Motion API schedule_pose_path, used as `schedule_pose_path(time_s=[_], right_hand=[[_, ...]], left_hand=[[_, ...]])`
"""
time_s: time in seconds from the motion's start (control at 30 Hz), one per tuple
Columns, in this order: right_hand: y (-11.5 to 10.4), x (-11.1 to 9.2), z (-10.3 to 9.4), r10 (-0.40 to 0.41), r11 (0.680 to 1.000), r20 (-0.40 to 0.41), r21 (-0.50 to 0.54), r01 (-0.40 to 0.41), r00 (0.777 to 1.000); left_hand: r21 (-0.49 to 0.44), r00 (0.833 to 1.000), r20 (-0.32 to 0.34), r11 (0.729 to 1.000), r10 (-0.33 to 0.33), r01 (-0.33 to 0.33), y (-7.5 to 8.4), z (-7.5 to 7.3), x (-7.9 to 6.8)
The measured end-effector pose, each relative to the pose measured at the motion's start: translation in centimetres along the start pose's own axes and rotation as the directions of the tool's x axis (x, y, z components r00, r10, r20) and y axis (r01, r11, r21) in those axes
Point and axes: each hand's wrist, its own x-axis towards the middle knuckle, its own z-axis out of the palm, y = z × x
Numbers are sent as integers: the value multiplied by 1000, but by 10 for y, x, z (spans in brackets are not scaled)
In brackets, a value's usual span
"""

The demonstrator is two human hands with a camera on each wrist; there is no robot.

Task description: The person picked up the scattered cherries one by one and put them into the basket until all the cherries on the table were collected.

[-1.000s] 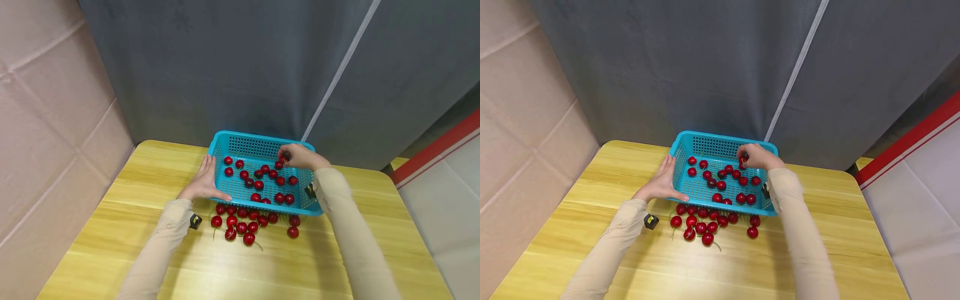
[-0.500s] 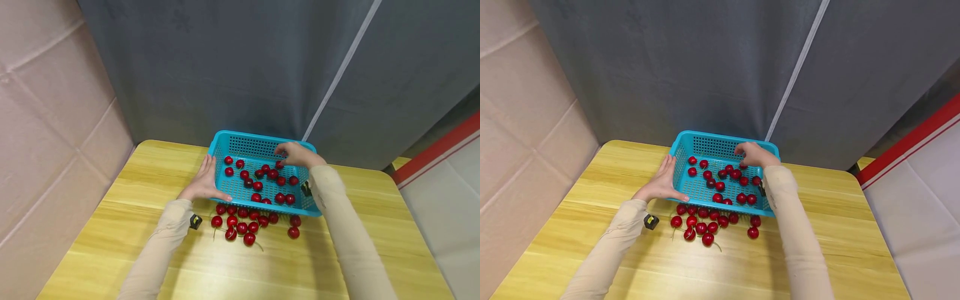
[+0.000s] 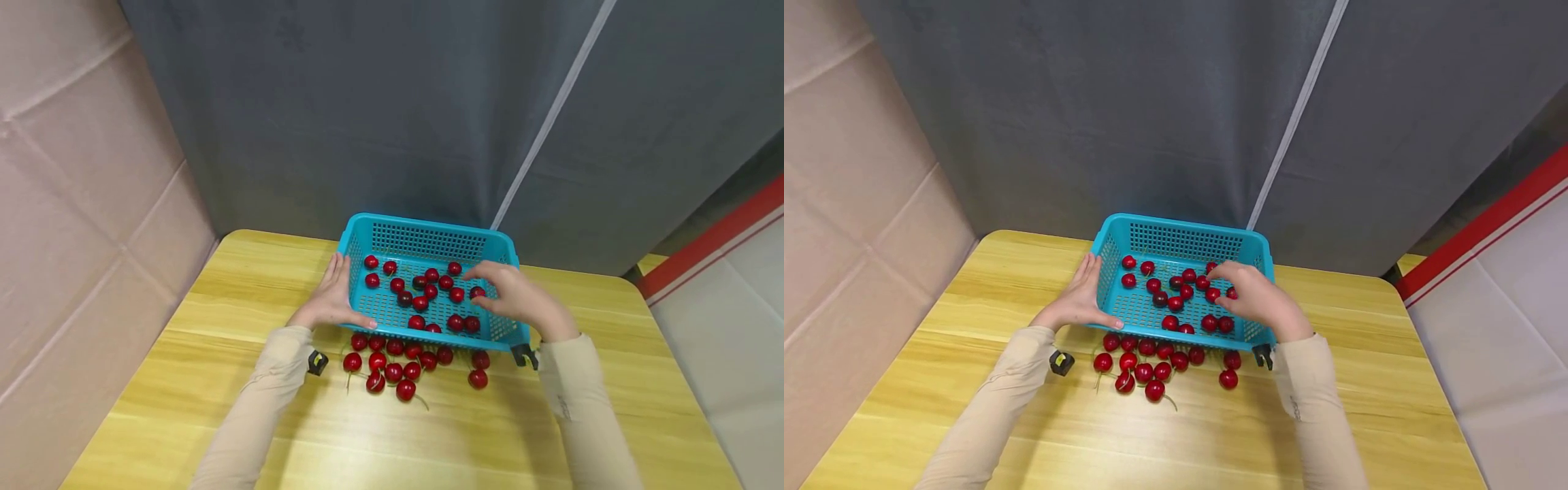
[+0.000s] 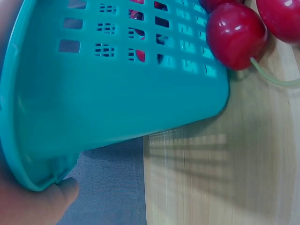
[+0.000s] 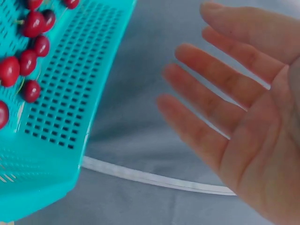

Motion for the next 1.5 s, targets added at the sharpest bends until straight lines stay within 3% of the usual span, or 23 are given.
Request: schedule_pose_path(time_s=[0.17,0.37,0.6,0.73,0.87,1.03,1.23,1.5], right_hand=[[-22,-30,12,-94,996,-77,-11,94,993],[-43,-62,36,-100,994,-94,36,103,991],[-43,-90,80,33,992,-3,123,-32,999],[-36,-102,103,140,983,-9,117,-138,990],[-28,-107,120,231,969,-67,102,-224,971],[-13,-106,136,286,957,-130,90,-275,949],[1,-101,151,265,964,-195,39,-263,944],[8,-100,164,238,971,-226,78,-227,944]], left_hand=[[7,1000,-2,1000,4,-4,0,-2,0],[20,1000,-2,1000,8,-8,0,-4,0],[14,1000,-5,1000,7,-7,-1,-4,2],[14,1000,-3,1000,9,-9,-2,-4,3],[5,1000,-8,1000,11,-10,-3,-3,3],[10,1000,-8,1000,4,-4,-4,-2,3],[4,1000,-3,1000,3,-3,-3,-1,2],[10,1000,8,1000,-5,5,-1,0,0]])
